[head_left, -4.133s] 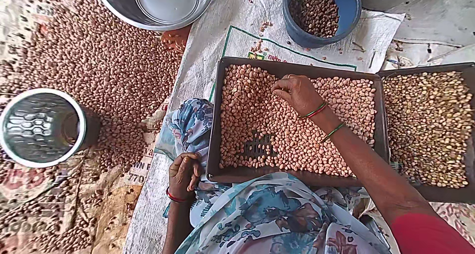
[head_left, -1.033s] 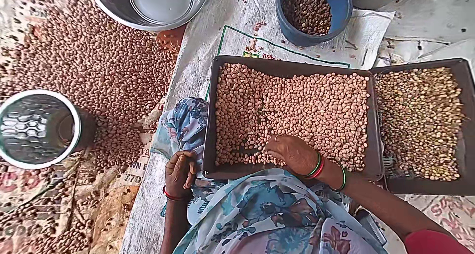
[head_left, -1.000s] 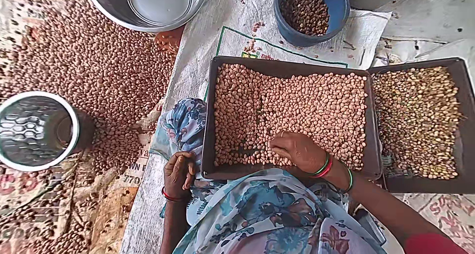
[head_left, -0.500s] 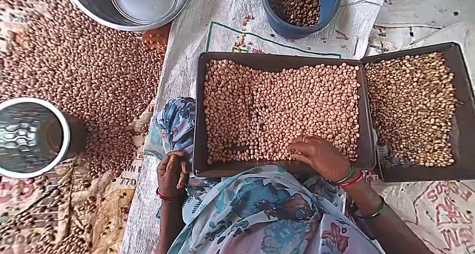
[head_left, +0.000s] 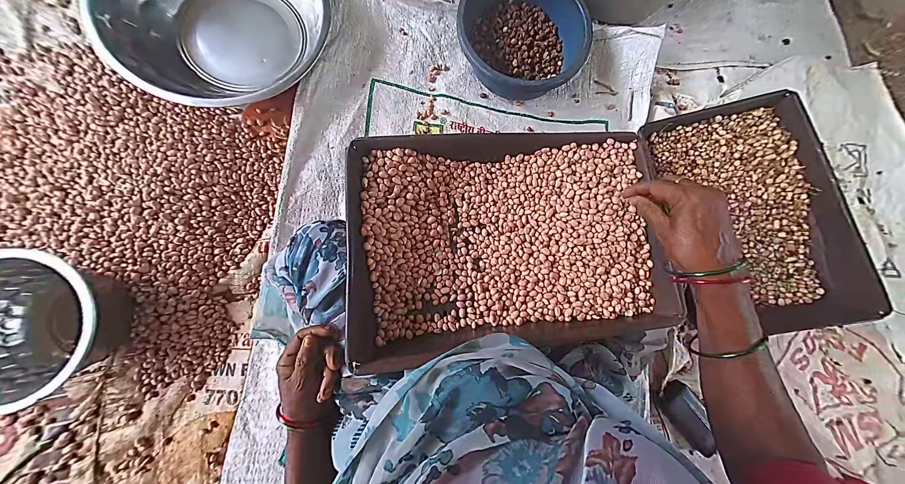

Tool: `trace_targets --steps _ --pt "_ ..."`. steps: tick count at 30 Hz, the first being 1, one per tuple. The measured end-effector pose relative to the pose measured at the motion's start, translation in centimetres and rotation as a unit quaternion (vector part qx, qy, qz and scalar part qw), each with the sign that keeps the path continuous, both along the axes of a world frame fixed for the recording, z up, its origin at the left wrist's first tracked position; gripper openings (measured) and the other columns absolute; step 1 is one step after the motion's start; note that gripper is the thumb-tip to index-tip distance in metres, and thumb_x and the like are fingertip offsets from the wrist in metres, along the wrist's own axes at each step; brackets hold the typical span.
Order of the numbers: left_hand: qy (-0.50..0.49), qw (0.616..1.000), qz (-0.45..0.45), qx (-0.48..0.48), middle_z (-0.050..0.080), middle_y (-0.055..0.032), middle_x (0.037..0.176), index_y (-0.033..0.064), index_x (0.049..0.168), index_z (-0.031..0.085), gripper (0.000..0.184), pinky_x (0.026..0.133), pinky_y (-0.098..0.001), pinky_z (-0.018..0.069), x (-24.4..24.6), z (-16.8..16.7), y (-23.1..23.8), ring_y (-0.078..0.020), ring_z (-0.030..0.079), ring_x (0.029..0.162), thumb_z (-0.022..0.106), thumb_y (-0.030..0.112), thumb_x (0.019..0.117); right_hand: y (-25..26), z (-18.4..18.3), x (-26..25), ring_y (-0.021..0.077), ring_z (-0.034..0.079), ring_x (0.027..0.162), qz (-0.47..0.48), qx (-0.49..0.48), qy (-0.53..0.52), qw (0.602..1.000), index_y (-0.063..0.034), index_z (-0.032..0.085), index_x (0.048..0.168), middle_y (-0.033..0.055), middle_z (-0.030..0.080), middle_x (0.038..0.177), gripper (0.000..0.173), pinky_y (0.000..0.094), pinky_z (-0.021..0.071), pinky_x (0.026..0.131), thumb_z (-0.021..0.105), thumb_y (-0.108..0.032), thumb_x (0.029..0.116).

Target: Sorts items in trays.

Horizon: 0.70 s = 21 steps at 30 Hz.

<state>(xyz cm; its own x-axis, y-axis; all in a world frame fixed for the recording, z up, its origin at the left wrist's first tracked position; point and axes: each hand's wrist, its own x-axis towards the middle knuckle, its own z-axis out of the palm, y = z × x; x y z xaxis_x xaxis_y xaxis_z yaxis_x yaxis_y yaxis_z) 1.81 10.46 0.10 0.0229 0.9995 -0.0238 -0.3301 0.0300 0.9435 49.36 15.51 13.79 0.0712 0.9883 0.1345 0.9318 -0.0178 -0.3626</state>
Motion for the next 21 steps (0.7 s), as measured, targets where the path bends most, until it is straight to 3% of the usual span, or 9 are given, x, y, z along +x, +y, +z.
trace_targets --steps 8,12,17,21 --pt "0.017 0.999 0.026 -0.011 0.068 0.0162 0.068 0.0201 0.107 0.070 0.025 0.039 -0.0070 0.0408 0.3 0.2 -0.2 0.0093 0.052 0.043 0.045 0.023 0.1085 7.2 -2.5 -2.1 0.0500 0.065 0.108 0.006 -0.030 0.011 0.999 0.0041 0.070 0.117 0.0311 0.068 0.112 0.027 0.0633 0.0472 0.095 0.047 -0.001 0.1051" --pt "0.021 0.999 0.020 -0.014 0.068 0.0178 0.069 0.0242 0.108 0.071 0.022 0.039 -0.0065 0.0402 0.2 0.3 -0.1 0.0104 0.051 0.044 0.049 0.027 0.1075 8.5 -2.6 -3.2 0.0496 0.064 0.109 0.012 -0.110 -0.017 0.994 0.0051 0.072 0.115 0.0310 0.067 0.115 0.020 0.0635 0.0464 0.095 0.063 -0.006 0.0998" --pt "0.017 1.000 0.010 -0.005 0.068 0.0178 0.069 0.0240 0.109 0.071 0.022 0.040 -0.0065 0.0405 0.1 0.2 0.0 0.0107 0.051 0.044 0.050 0.029 0.1068 8.9 -3.1 -1.2 0.0457 0.067 0.095 0.018 -0.112 0.007 0.994 0.0081 0.072 0.105 0.0302 0.068 0.100 0.018 0.0600 0.0487 0.088 0.062 -0.006 0.0998" --pt "0.001 1.000 0.006 -0.004 0.068 0.0185 0.070 0.0242 0.109 0.071 0.022 0.041 -0.0063 0.0414 0.3 0.5 0.1 0.0111 0.052 0.045 0.051 0.031 0.1060 6.4 1.3 0.6 0.0386 0.062 0.087 -0.061 -0.084 0.069 0.992 0.0100 0.066 0.111 0.0299 0.066 0.102 0.023 0.0532 0.0483 0.082 0.053 -0.009 0.1059"
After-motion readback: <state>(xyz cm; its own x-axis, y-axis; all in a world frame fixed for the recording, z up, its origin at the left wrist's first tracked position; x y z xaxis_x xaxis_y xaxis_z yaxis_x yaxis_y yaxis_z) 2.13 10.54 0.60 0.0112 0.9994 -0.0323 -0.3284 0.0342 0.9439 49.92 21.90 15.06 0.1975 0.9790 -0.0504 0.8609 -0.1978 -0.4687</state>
